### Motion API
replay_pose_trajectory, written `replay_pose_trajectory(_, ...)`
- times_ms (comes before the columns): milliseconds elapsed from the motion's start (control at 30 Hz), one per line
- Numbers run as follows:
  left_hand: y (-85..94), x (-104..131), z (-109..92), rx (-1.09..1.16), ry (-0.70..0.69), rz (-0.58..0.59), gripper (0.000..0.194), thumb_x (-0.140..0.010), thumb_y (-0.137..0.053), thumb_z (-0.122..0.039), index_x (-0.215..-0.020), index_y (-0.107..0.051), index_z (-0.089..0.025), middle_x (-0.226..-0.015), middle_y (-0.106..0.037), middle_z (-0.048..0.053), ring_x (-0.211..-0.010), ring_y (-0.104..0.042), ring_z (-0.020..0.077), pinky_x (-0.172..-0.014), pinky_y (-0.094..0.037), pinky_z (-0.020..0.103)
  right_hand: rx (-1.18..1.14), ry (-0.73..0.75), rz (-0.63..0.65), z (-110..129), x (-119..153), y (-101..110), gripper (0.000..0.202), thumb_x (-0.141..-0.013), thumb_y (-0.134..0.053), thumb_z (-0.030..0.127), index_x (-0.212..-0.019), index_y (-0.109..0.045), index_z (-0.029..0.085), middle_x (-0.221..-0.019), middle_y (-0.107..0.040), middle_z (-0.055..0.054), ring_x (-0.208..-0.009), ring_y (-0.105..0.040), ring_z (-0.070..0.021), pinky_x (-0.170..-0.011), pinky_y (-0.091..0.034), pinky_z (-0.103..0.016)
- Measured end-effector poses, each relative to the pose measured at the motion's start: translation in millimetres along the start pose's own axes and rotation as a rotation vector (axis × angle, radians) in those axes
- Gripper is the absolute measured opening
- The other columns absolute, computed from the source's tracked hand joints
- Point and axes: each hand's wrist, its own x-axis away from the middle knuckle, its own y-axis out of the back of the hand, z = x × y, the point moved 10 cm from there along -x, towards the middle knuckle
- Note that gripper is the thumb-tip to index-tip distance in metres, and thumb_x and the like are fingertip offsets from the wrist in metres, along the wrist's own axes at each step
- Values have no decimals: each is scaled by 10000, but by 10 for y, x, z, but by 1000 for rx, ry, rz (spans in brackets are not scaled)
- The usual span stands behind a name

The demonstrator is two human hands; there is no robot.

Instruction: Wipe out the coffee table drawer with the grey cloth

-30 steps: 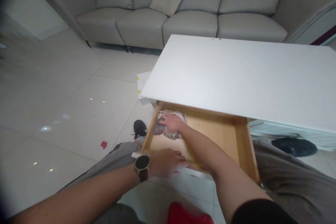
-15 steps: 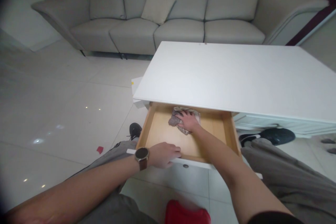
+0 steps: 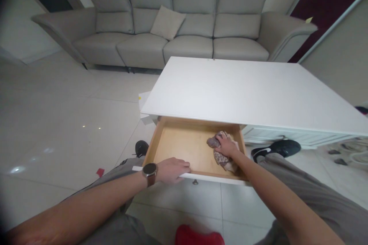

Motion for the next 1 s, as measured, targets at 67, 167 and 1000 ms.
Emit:
replay_pose_trajectory(67, -2, -2, -1, -5, -1, -6, 196, -913, -564, -291, -1097, -611, -247, -1098, -673, 48, -1000, -669, 231, -797, -538, 346, -59, 144, 131, 124, 56, -86, 789, -731, -754, 518, -1413, -512, 203, -1441, -471, -194, -1258, -500, -361, -1057, -390, -483)
replay_pose_trajectory(167, 2, -4, -4, -10, -6, -16, 205, -916, -561, -294, -1109, -612, -247, -1109, -667, 52, -1005, -671, 229, -812, -538, 340, -64, 267, 348, 245, 213, -222, 1037, -517, -892, 473, -1431, -493, 190, -1461, -453, -203, -1313, -467, -397, -1094, -372, -501)
replay_pose_trajectory(1000, -24, 83, 23, -45, 33, -91, 185, -931, -540, -298, -1079, -628, -231, -1084, -701, 58, -966, -696, 239, -754, -549, 345, 121, 678, 288, 1927, -26, -73, 797, -671, -766, 223, -1427, -535, 325, -1416, -474, -132, -1249, -469, -360, -919, -492, -456)
